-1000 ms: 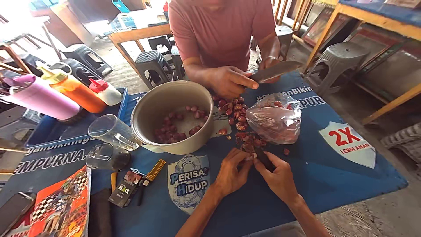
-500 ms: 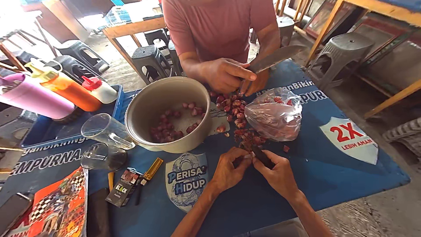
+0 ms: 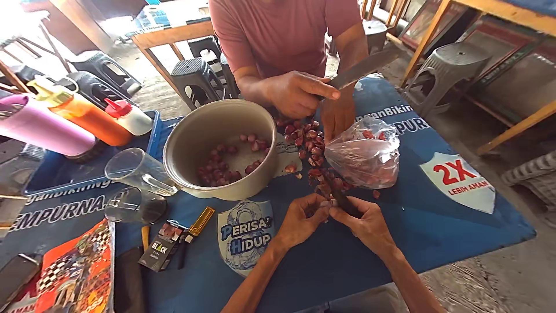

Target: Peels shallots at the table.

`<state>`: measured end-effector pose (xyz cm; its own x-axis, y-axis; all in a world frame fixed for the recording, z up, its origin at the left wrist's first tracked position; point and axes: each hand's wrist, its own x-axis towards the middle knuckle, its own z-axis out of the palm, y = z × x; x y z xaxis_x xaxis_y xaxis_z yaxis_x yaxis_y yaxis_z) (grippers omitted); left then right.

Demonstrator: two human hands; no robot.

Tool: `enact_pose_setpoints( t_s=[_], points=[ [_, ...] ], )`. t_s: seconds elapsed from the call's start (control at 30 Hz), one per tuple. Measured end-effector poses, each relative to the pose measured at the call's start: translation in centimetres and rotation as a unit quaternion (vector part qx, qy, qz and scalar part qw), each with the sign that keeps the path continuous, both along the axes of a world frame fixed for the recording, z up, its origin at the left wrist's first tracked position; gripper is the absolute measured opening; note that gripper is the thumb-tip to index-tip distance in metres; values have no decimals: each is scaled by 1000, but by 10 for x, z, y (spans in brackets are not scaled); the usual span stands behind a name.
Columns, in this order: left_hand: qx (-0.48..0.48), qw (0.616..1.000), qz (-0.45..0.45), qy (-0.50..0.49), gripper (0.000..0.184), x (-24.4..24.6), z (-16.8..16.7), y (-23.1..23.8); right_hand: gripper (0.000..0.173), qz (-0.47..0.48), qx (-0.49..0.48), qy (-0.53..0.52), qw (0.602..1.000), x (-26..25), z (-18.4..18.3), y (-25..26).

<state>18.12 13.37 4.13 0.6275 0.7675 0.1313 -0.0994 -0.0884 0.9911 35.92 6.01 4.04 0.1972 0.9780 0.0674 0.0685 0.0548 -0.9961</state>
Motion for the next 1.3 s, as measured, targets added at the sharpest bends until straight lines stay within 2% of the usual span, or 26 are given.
enact_pose_setpoints(
  t_s=[0.2,0.4,0.57,0.7,0.8,0.9,0.97,1.03,1.1,1.17,1.3],
  points=[
    [-25,999,-25,-17,7,-1,0,2,15,21,-1,26,999,2,3,1],
    [-32,999,-21,-30,7,0,3,1,12,3,3,57,998,0,6,2],
    [39,997,63,26,12,-10,1,11,15,22,-15,112,993,2,8,-3],
    [99,983,137,64,17,-6,0,10,20,28,-18,116,993,6,7,-3],
    [180,957,195,116,23,-5,-2,10,21,31,-9,115,993,7,6,-3],
    [314,898,248,181,27,-5,-8,10,18,34,-8,101,994,5,4,-3],
    [386,865,266,180,27,-4,-9,9,17,30,-13,89,995,4,4,-4],
    [389,880,232,142,24,-3,-5,4,16,23,-18,75,997,3,4,-4],
    [354,917,151,105,30,0,-1,-1,16,14,-21,64,998,1,4,-4],
    [328,936,93,82,35,3,-2,-6,15,-2,-26,52,998,-2,4,-4],
    [263,961,81,38,23,6,-2,-7,8,-36,-22,50,998,-5,4,-3]
  ],
)
